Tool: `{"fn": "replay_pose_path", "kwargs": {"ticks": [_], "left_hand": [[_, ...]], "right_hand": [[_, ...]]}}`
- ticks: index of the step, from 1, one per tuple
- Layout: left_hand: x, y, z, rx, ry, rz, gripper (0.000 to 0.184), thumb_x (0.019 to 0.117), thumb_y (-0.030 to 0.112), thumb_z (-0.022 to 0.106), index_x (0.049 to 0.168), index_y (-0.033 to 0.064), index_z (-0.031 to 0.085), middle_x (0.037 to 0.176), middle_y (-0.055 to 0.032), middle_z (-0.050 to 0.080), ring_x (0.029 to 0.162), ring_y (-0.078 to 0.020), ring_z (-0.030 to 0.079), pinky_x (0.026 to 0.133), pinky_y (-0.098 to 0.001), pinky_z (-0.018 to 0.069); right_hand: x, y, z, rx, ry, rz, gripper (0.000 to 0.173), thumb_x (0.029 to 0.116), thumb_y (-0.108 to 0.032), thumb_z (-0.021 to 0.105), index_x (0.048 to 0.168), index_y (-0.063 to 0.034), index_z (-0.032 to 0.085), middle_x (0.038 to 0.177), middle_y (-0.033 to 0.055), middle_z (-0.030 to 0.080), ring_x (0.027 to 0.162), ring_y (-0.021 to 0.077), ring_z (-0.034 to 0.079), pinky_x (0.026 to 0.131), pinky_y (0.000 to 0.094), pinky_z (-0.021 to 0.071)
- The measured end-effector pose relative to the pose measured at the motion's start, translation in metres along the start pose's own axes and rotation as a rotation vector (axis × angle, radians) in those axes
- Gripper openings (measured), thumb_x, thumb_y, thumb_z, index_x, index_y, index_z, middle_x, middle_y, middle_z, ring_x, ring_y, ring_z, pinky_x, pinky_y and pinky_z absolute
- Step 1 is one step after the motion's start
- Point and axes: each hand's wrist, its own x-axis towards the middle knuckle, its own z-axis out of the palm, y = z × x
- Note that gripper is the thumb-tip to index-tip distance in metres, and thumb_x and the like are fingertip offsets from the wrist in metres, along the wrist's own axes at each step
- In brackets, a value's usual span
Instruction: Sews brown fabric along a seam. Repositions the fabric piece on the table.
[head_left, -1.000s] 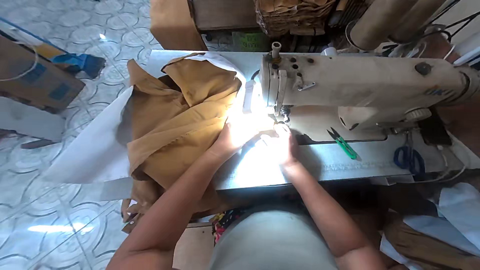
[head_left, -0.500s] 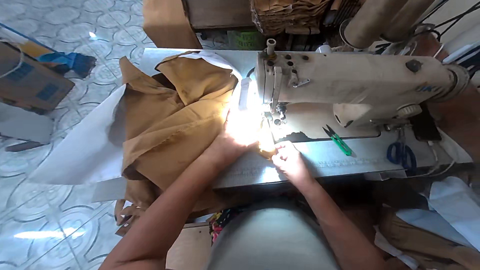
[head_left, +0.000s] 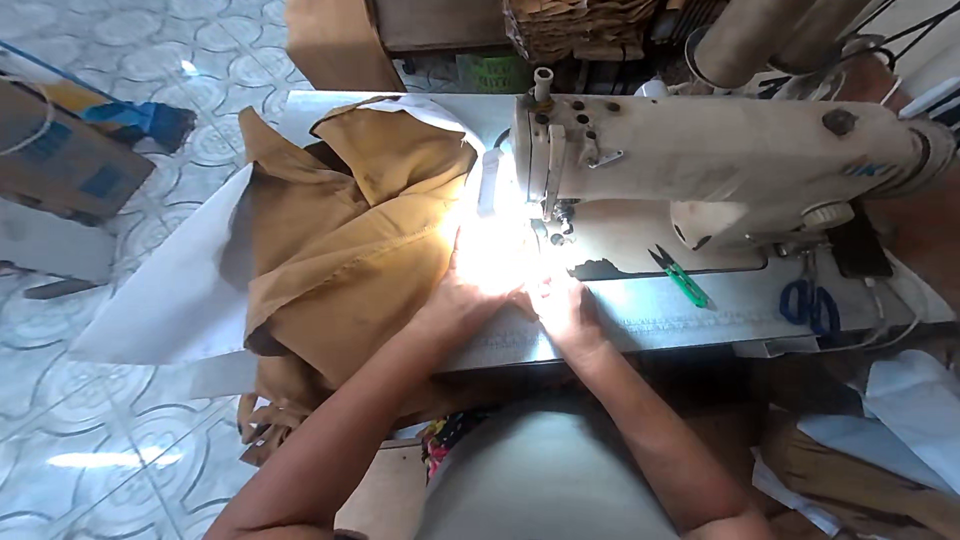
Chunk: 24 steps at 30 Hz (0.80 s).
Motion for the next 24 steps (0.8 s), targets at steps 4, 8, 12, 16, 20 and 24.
{"fn": "replay_pose_path", "kwargs": {"ticks": [4,8,12,16,20,24], "left_hand": [[0.004,0.004,0.0,0.024,-0.079,-0.015,0.035,0.0964,-0.002,0.06,0.113,0.0238,0.077,0.107,-0.008,0.071,0.109,-0.0337,0.066,0.107,-0.0811,0.0235],[0.006,0.01,-0.003,0.065,-0.101,-0.053,0.038,0.0952,-0.003,0.061,0.112,0.026,0.078,0.111,-0.0113,0.072,0.118,-0.0439,0.061,0.106,-0.0851,0.017],[0.007,0.014,-0.008,0.096,-0.181,-0.098,0.039,0.0976,0.0,0.059,0.115,0.0294,0.076,0.115,-0.0084,0.071,0.123,-0.0425,0.058,0.108,-0.0855,0.0111],[0.009,0.014,-0.01,0.105,-0.223,-0.129,0.04,0.0982,0.0,0.058,0.117,0.0299,0.076,0.118,-0.0079,0.071,0.126,-0.0428,0.057,0.108,-0.0855,0.0099],[0.01,0.012,-0.007,0.094,-0.226,-0.134,0.041,0.0969,-0.003,0.057,0.115,0.0286,0.076,0.116,-0.0095,0.07,0.121,-0.0416,0.06,0.107,-0.0864,0.0116],[0.008,0.009,-0.006,0.075,-0.213,-0.125,0.041,0.0978,-0.001,0.057,0.115,0.0302,0.076,0.116,-0.0091,0.07,0.119,-0.0395,0.062,0.107,-0.0861,0.0128]], "right_hand": [[-0.007,0.001,-0.006,-0.026,0.082,-0.099,0.022,0.093,-0.014,0.07,0.108,0.0032,0.07,0.089,0.0181,0.073,0.084,0.0317,0.073,0.077,0.0483,0.0589],[-0.006,0.01,0.0,-0.031,0.137,-0.249,0.013,0.0899,-0.008,0.071,0.099,-0.0006,0.076,0.092,0.0156,0.073,0.083,0.0287,0.073,0.076,0.0447,0.0605],[-0.003,0.009,0.003,-0.144,0.088,-0.252,0.015,0.0942,-0.008,0.065,0.101,-0.0005,0.076,0.097,0.0185,0.073,0.091,0.0334,0.073,0.081,0.047,0.0597],[-0.003,0.016,0.008,-0.228,0.165,-0.372,0.011,0.0888,-0.004,0.069,0.096,-0.0023,0.078,0.094,0.0178,0.074,0.09,0.0333,0.073,0.078,0.0455,0.0607],[-0.004,0.014,0.002,-0.271,0.052,-0.342,0.018,0.0936,-0.007,0.065,0.106,-0.0041,0.077,0.104,0.0185,0.074,0.101,0.0342,0.072,0.087,0.0458,0.0587],[-0.008,0.011,-0.001,-0.33,0.017,-0.315,0.02,0.0966,-0.01,0.061,0.109,-0.0018,0.076,0.105,0.0204,0.073,0.104,0.0349,0.071,0.088,0.0445,0.0577]]}}
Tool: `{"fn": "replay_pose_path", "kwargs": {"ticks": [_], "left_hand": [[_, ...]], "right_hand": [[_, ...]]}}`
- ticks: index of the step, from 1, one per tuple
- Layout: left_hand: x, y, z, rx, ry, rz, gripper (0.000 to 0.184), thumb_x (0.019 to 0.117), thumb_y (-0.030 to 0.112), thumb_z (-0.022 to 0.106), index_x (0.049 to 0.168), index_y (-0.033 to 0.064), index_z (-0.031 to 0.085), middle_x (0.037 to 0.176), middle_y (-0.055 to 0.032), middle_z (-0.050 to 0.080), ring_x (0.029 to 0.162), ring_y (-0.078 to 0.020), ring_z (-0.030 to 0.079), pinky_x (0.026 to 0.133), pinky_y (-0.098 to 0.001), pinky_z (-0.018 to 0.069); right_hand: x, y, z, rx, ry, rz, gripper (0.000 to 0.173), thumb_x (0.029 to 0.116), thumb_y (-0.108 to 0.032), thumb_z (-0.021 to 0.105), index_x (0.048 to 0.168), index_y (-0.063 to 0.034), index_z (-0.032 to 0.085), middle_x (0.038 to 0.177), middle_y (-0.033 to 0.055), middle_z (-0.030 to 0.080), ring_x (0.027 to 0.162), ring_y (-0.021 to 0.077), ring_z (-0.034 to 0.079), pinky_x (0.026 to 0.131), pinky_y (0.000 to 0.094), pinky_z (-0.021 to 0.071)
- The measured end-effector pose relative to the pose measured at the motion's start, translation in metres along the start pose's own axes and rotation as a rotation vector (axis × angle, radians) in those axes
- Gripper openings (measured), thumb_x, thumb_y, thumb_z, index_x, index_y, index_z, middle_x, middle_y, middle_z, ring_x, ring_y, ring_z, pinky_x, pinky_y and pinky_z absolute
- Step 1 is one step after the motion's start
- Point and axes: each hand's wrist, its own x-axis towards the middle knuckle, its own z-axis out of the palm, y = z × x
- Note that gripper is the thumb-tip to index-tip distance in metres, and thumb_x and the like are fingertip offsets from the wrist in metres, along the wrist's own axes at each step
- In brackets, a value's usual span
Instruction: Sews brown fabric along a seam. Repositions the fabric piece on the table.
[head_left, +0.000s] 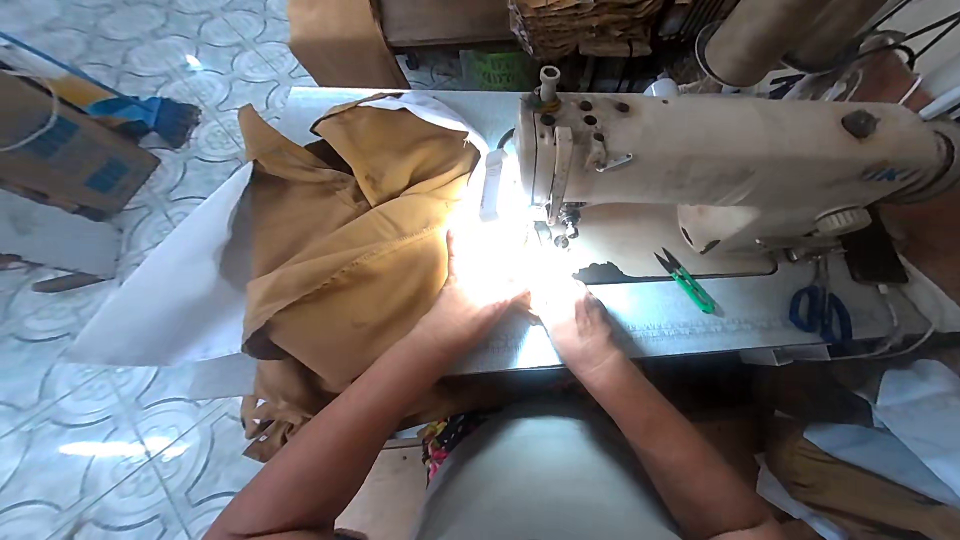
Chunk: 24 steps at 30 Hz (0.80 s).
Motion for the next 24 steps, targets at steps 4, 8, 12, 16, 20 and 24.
{"fn": "replay_pose_path", "kwargs": {"ticks": [4,8,12,16,20,24], "left_hand": [[0.002,-0.004,0.004,-0.043,0.044,0.005,0.037,0.0986,0.0,0.057,0.115,0.0278,0.076,0.119,-0.0115,0.07,0.121,-0.0417,0.061,0.108,-0.0845,0.0165],[0.011,-0.015,0.005,-0.093,0.114,-0.028,0.031,0.0996,0.006,0.059,0.114,0.0264,0.077,0.127,-0.011,0.068,0.134,-0.0452,0.049,0.11,-0.0815,0.0126],[0.023,-0.027,0.008,-0.062,0.141,-0.046,0.033,0.0972,0.006,0.063,0.116,0.0284,0.077,0.129,-0.0102,0.067,0.133,-0.0439,0.051,0.108,-0.0843,0.012],[0.031,-0.032,0.009,-0.024,0.114,-0.051,0.045,0.0939,-0.002,0.062,0.121,0.032,0.075,0.125,-0.0073,0.067,0.126,-0.0399,0.056,0.107,-0.0843,0.0144],[0.016,-0.029,0.01,-0.01,0.155,-0.127,0.049,0.0983,0.005,0.06,0.14,0.0309,0.063,0.142,-0.0088,0.06,0.137,-0.0381,0.051,0.111,-0.082,0.013],[-0.038,-0.019,-0.006,0.038,0.072,-0.518,0.069,0.0845,0.012,0.079,0.148,0.0084,0.053,0.159,-0.0231,0.039,0.153,-0.0472,0.022,0.112,-0.0839,0.0065]], "right_hand": [[0.001,0.001,0.004,0.053,0.069,-0.027,0.019,0.0939,-0.007,0.064,0.107,0.0005,0.076,0.103,0.0211,0.074,0.103,0.037,0.072,0.089,0.0472,0.0581],[0.017,0.001,0.004,0.129,0.023,0.044,0.024,0.0936,-0.01,0.067,0.114,0.0018,0.074,0.115,0.0251,0.07,0.111,0.0395,0.068,0.093,0.0496,0.0555],[0.036,0.0,0.005,0.153,-0.024,0.1,0.029,0.0941,-0.016,0.071,0.119,-0.0007,0.072,0.119,0.0233,0.069,0.112,0.0384,0.067,0.093,0.0525,0.0547],[0.047,-0.001,0.004,0.187,-0.092,0.232,0.03,0.0997,-0.017,0.064,0.125,-0.0005,0.066,0.122,0.0228,0.066,0.111,0.0373,0.066,0.092,0.0528,0.0545],[0.036,0.014,0.015,0.145,0.041,0.139,0.034,0.0963,-0.017,0.068,0.125,0.0015,0.067,0.117,0.0235,0.067,0.103,0.0372,0.069,0.086,0.0508,0.0576],[0.032,0.007,0.011,0.111,-0.101,0.288,0.064,0.0967,-0.047,0.065,0.14,-0.0005,0.057,0.134,0.0214,0.063,0.128,0.0362,0.058,0.103,0.0516,0.0484]]}}
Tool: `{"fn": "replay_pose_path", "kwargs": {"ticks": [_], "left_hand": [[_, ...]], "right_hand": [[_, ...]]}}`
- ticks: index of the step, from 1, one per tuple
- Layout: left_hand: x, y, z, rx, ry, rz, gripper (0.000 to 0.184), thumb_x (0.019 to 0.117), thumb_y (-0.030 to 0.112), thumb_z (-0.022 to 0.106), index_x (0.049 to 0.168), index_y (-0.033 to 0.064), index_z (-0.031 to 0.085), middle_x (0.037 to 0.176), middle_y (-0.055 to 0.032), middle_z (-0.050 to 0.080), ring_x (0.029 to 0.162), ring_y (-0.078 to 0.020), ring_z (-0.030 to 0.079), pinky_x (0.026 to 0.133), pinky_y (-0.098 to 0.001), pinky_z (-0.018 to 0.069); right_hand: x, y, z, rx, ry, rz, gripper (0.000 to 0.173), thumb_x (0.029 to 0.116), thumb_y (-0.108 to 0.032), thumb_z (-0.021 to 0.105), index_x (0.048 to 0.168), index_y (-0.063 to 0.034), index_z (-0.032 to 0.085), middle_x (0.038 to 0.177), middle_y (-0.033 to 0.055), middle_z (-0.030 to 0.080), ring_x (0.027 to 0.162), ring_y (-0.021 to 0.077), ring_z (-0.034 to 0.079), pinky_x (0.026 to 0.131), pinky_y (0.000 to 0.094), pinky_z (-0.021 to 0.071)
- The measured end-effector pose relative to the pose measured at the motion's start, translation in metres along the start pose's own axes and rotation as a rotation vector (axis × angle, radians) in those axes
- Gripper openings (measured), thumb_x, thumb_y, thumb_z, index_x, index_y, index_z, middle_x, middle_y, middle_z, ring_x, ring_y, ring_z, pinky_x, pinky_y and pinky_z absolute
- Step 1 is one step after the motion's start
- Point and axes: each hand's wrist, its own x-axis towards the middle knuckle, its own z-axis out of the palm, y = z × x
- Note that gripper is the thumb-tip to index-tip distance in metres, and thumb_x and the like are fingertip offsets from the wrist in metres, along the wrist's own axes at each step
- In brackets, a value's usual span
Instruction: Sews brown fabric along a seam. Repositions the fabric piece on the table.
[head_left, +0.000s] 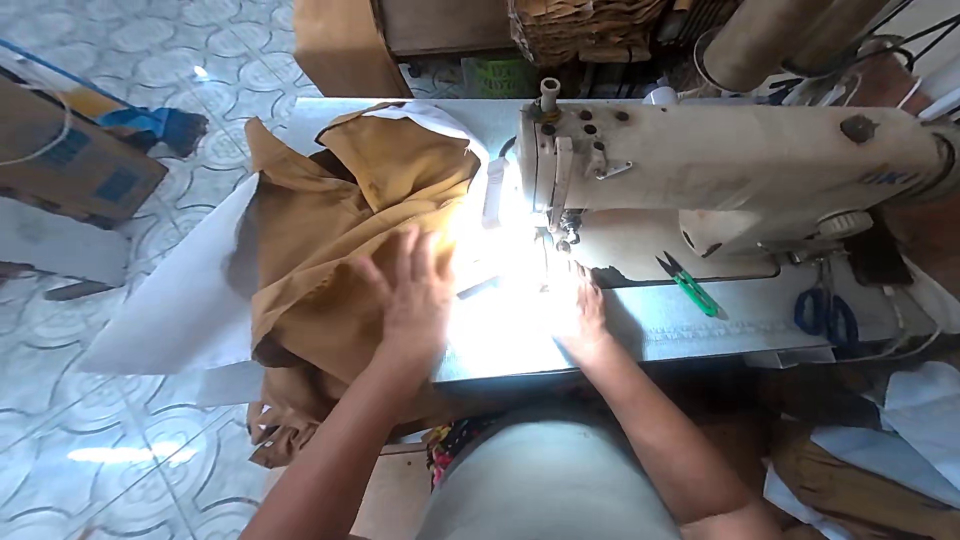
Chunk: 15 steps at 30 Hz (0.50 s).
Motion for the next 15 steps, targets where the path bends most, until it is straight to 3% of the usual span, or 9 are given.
{"fn": "replay_pose_path", "kwargs": {"ticks": [2,3,5,6,8,10,13,14,15], "left_hand": [[-0.024,-0.016,-0.009,0.028,-0.002,-0.096,0.075,0.0787,0.008,0.085,0.147,0.0142,0.055,0.149,-0.0248,0.049,0.145,-0.0541,0.033,0.104,-0.0901,0.0104],[-0.033,-0.024,-0.012,0.013,0.007,-0.107,0.065,0.0776,0.003,0.084,0.138,0.0116,0.062,0.14,-0.0262,0.056,0.138,-0.056,0.043,0.102,-0.0916,0.0108],[-0.044,-0.039,-0.021,-0.052,0.023,-0.089,0.042,0.0817,-0.005,0.077,0.121,0.0048,0.068,0.122,-0.0243,0.066,0.122,-0.0524,0.059,0.104,-0.0883,0.0164],[-0.046,-0.046,-0.029,-0.128,0.008,-0.068,0.037,0.0854,-0.005,0.074,0.121,0.003,0.067,0.117,-0.0238,0.069,0.116,-0.0503,0.063,0.106,-0.0839,0.0238],[-0.041,-0.067,-0.048,-0.338,-0.09,-0.044,0.035,0.0965,0.013,0.071,0.129,0.0053,0.063,0.113,-0.0205,0.071,0.106,-0.0441,0.066,0.096,-0.071,0.0456],[-0.029,-0.093,-0.058,-0.56,-0.158,-0.011,0.039,0.0973,0.032,0.069,0.129,0.0099,0.062,0.106,-0.0132,0.071,0.092,-0.0302,0.07,0.082,-0.0588,0.0558],[-0.001,-0.12,-0.058,-0.631,-0.307,-0.038,0.023,0.1032,0.024,0.06,0.123,0.0124,0.065,0.097,-0.0077,0.072,0.085,-0.0207,0.068,0.079,-0.0514,0.0549],[0.009,-0.123,-0.055,-0.56,-0.362,-0.071,0.023,0.1057,0.024,0.056,0.12,0.011,0.067,0.098,-0.0105,0.072,0.088,-0.0249,0.068,0.081,-0.0556,0.0532],[0.016,-0.123,-0.049,-0.47,-0.406,-0.103,0.023,0.1059,0.024,0.056,0.116,0.0091,0.07,0.097,-0.0151,0.071,0.09,-0.0318,0.068,0.082,-0.0615,0.0512]], "right_hand": [[0.002,0.0,0.001,0.025,0.036,-0.042,0.036,0.1015,-0.028,0.06,0.127,-0.0028,0.066,0.125,0.0194,0.067,0.121,0.0353,0.063,0.098,0.0521,0.0522],[0.004,0.001,0.001,0.068,0.082,-0.07,0.029,0.1015,-0.022,0.06,0.122,-0.0028,0.067,0.118,0.0197,0.07,0.112,0.0358,0.067,0.091,0.0531,0.055],[0.011,0.0,-0.004,0.225,0.079,-0.063,0.027,0.1027,-0.02,0.059,0.123,-0.0046,0.065,0.109,0.0194,0.07,0.098,0.035,0.071,0.081,0.0551,0.0575],[0.02,0.001,-0.002,0.332,0.105,-0.053,0.027,0.1028,-0.021,0.058,0.123,-0.005,0.065,0.107,0.0173,0.071,0.096,0.0313,0.071,0.082,0.0526,0.0576],[0.037,0.003,0.008,0.575,0.192,-0.048,0.035,0.1031,-0.023,0.058,0.129,-0.0008,0.062,0.108,0.0147,0.073,0.1,0.0227,0.072,0.092,0.0428,0.0582],[0.031,0.004,0.002,0.8,0.234,-0.108,0.039,0.1029,-0.017,0.06,0.135,0.0027,0.053,0.11,0.0156,0.071,0.099,0.0171,0.07,0.091,0.0349,0.0579],[-0.002,0.01,-0.015,0.821,0.203,-0.196,0.041,0.099,-0.003,0.062,0.137,0.0029,0.049,0.086,0.0147,0.066,0.065,0.0166,0.061,0.06,0.0343,0.0542],[-0.01,0.012,-0.016,0.742,0.177,-0.171,0.038,0.0958,0.0,0.064,0.132,0.0032,0.052,0.08,0.0139,0.065,0.06,0.0188,0.059,0.057,0.0368,0.0538],[-0.016,0.014,-0.016,0.629,0.124,-0.115,0.036,0.0936,0.0,0.066,0.128,0.0026,0.055,0.08,0.0148,0.065,0.065,0.0234,0.062,0.062,0.042,0.0553]]}}
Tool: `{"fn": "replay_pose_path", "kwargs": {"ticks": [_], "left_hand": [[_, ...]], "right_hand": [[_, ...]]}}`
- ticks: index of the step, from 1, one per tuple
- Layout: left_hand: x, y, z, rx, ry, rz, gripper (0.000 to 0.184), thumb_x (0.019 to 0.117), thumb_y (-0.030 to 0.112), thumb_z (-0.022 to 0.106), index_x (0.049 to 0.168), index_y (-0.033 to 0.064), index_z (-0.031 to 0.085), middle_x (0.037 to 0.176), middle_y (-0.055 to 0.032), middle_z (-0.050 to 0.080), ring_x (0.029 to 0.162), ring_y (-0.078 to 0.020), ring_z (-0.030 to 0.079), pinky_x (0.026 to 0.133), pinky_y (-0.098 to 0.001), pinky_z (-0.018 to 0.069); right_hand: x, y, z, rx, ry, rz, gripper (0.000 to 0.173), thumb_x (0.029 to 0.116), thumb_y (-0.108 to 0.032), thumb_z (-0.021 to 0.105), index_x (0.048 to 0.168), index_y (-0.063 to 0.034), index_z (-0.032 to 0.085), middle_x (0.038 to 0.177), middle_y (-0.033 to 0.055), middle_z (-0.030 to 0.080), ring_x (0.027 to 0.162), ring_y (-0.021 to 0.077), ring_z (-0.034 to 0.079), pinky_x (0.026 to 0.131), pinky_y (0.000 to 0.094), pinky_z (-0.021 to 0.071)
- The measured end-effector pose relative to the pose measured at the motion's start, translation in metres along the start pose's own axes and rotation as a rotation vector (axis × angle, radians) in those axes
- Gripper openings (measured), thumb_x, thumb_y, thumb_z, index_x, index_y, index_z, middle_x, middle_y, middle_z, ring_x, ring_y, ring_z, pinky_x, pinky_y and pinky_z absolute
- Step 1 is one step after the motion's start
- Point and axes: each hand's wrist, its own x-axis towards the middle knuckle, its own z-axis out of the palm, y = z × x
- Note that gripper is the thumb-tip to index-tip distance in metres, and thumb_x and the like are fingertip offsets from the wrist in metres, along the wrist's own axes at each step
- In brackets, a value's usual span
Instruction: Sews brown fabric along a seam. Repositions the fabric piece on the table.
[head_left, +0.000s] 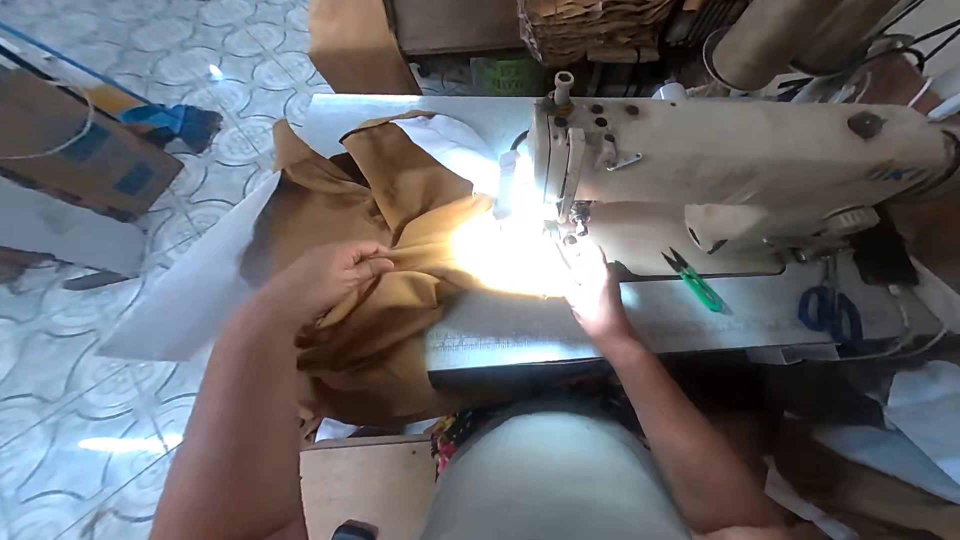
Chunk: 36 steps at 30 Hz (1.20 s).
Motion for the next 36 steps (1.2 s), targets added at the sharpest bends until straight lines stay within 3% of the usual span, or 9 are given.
{"fn": "replay_pose_path", "kwargs": {"ticks": [2,7,12,15,18,23,26,29,36], "left_hand": [[0.006,0.016,0.004,0.199,-0.03,-0.096,0.021,0.1027,0.024,0.063,0.115,0.0091,0.072,0.102,-0.0221,0.071,0.096,-0.0439,0.067,0.082,-0.0707,0.049],[-0.032,0.093,0.014,0.376,0.333,0.232,0.033,0.0907,0.013,0.078,0.121,0.006,0.07,0.129,-0.0235,0.062,0.122,-0.0495,0.057,0.094,-0.072,0.0452],[-0.007,0.122,0.101,0.163,0.283,0.614,0.02,0.1018,0.021,0.061,0.113,0.012,0.076,0.124,-0.0065,0.072,0.109,-0.0292,0.069,0.092,-0.0515,0.0549],[0.013,0.106,0.142,0.191,0.286,0.635,0.035,0.1045,0.037,0.055,0.124,0.0136,0.072,0.112,-0.011,0.074,0.101,-0.0322,0.072,0.087,-0.0549,0.0569],[0.016,0.103,0.149,0.187,0.287,0.618,0.047,0.095,0.046,0.067,0.129,0.0139,0.069,0.114,-0.0118,0.073,0.106,-0.0333,0.07,0.09,-0.0583,0.0545],[0.027,0.116,0.146,0.24,0.29,0.636,0.055,0.0874,0.054,0.073,0.128,0.017,0.07,0.123,-0.0097,0.07,0.109,-0.0313,0.069,0.09,-0.0594,0.0524],[0.041,0.125,0.146,0.274,0.323,0.654,0.041,0.0913,0.047,0.072,0.118,0.0168,0.074,0.112,-0.0113,0.071,0.102,-0.0327,0.069,0.084,-0.0576,0.0542],[0.05,0.132,0.146,0.272,0.356,0.642,0.015,0.0943,0.016,0.072,0.108,0.0105,0.075,0.11,-0.0123,0.07,0.106,-0.0352,0.066,0.09,-0.0577,0.0519],[0.048,0.126,0.128,0.414,0.324,0.67,0.018,0.0956,0.005,0.065,0.107,0.0124,0.076,0.106,-0.0125,0.071,0.101,-0.0367,0.067,0.086,-0.0588,0.0524]], "right_hand": [[-0.007,0.003,0.005,-0.205,-0.069,0.149,0.026,0.096,-0.007,0.065,0.121,-0.0001,0.063,0.094,0.0178,0.07,0.084,0.0299,0.07,0.079,0.0492,0.0578],[-0.021,-0.002,0.014,-0.417,0.059,0.024,0.02,0.0917,-0.009,0.071,0.109,0.0021,0.07,0.116,0.0233,0.067,0.093,0.0334,0.072,0.078,0.0463,0.0605],[-0.024,0.004,0.024,-0.418,0.099,-0.037,0.03,0.0943,-0.023,0.071,0.106,0.0047,0.07,0.103,0.0219,0.07,0.087,0.0328,0.072,0.076,0.0469,0.06],[-0.026,-0.001,0.021,-0.487,0.027,0.012,0.034,0.0964,-0.025,0.068,0.114,0.0048,0.07,0.108,0.0253,0.07,0.096,0.037,0.072,0.083,0.0491,0.0593],[-0.025,-0.007,0.014,-0.432,-0.012,-0.01,0.024,0.0922,-0.018,0.073,0.106,0.0017,0.075,0.103,0.0227,0.071,0.093,0.036,0.072,0.083,0.0492,0.0585],[-0.01,0.0,-0.003,-0.136,0.005,0.132,0.02,0.0959,-0.018,0.071,0.1,0.0015,0.068,0.078,0.0111,0.066,0.067,0.0192,0.064,0.066,0.0393,0.0563],[0.001,-0.003,-0.017,0.108,-0.038,0.294,0.017,0.0994,-0.016,0.068,0.097,-0.0003,0.063,0.068,0.0044,0.059,0.051,0.0086,0.057,0.052,0.0259,0.0535],[0.007,0.0,-0.023,0.321,-0.052,0.472,0.014,0.1029,-0.018,0.063,0.099,-0.005,0.061,0.067,0.0006,0.057,0.047,0.0044,0.05,0.047,0.0188,0.0454],[0.009,0.011,-0.017,0.359,-0.059,0.528,0.015,0.1025,-0.014,0.063,0.095,-0.002,0.058,0.064,0.0006,0.055,0.047,0.004,0.051,0.047,0.018,0.0473]]}}
